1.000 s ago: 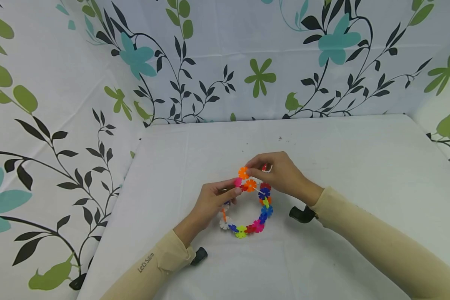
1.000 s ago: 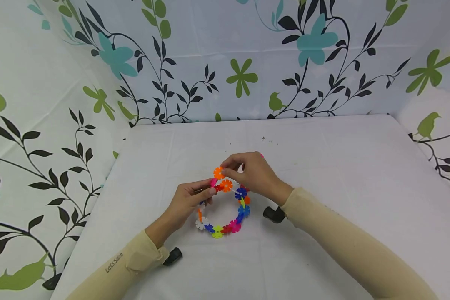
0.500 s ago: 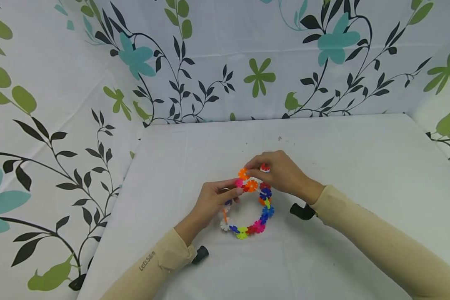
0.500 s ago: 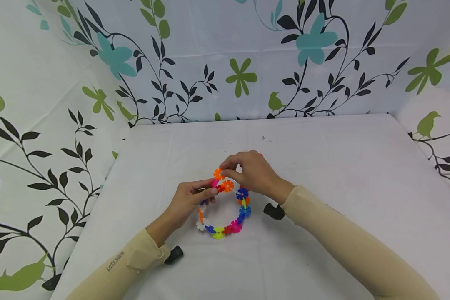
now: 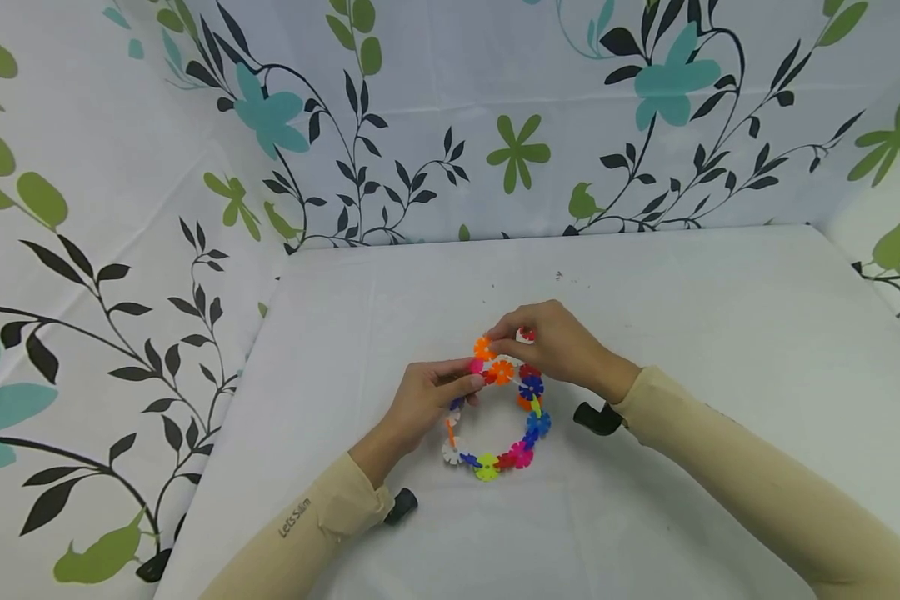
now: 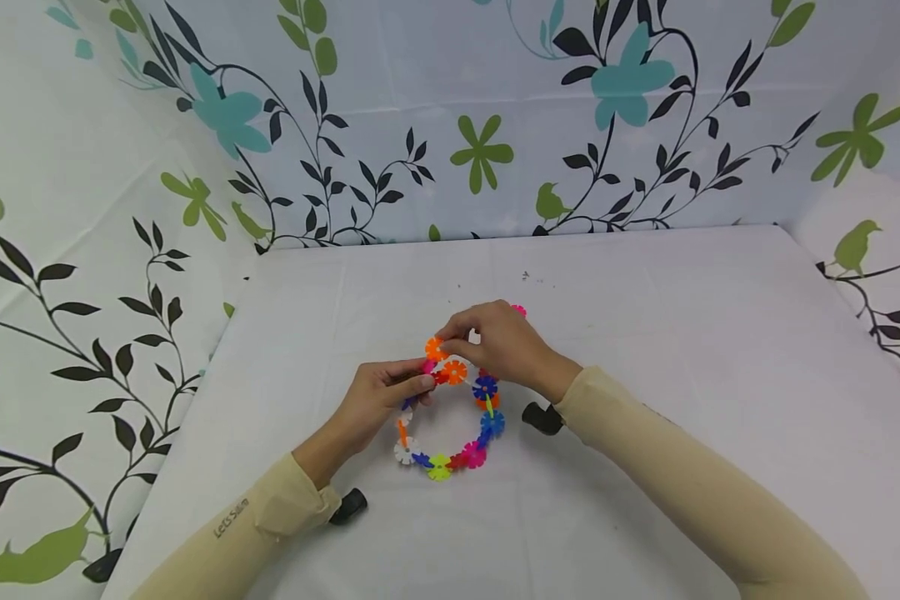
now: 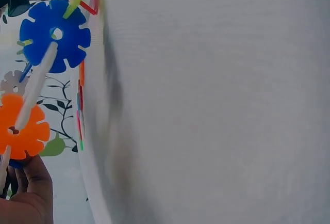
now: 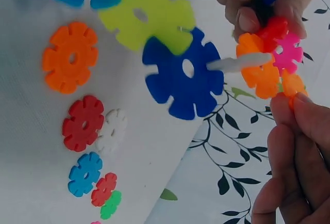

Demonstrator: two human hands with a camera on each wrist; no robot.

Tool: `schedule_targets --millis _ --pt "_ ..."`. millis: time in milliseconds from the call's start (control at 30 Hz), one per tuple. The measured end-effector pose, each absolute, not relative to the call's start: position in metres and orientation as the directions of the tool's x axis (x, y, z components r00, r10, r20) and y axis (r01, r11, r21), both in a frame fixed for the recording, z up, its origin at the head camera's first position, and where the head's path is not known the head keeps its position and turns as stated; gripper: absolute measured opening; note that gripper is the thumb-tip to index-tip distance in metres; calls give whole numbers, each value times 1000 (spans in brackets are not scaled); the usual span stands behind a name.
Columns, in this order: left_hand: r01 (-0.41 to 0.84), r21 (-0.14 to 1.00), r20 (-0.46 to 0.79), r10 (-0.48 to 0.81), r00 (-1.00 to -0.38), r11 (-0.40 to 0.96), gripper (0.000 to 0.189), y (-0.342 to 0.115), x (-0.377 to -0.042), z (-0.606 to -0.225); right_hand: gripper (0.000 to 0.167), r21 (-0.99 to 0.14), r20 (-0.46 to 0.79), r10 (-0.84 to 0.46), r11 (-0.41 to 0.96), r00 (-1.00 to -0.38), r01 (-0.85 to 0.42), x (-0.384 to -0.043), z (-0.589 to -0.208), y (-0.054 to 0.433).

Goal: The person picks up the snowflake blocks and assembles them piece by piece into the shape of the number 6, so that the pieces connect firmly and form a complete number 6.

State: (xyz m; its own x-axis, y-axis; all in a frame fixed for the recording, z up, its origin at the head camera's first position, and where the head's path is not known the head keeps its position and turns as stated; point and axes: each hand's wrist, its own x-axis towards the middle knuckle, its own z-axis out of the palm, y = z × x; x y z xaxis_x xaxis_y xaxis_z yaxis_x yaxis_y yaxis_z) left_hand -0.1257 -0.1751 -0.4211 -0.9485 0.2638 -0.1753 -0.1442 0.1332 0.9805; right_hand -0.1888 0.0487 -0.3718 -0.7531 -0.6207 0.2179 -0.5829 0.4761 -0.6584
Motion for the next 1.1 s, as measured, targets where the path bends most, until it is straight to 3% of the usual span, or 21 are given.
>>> schedule_targets --millis 200,567,733,867,1100 --pt "-134 984 -159 252 -954 115 38 -179 -127 -424 23 -641 178 -650 492 -738 -589 -192 -372 45" --pt "-134 975 -183 298 -937 177 43 -178 -130 -419 26 -734 118 -624 469 -772 -492 -195 -379 50" --pt "-145 963 -208 284 -936 227 40 -178 -131 -413 36 -780 79 -632 443 -771 -443 -199 -380 58" --pt "-123 960 -189 256 -948 253 41 -177 -133 -410 44 -826 87 -567 419 -819 -378 -208 -381 66" --pt "-91 964 -145 207 -968 249 33 -176 -131 -413 50 -885 196 -322 348 -926 -309 -227 -391 81"
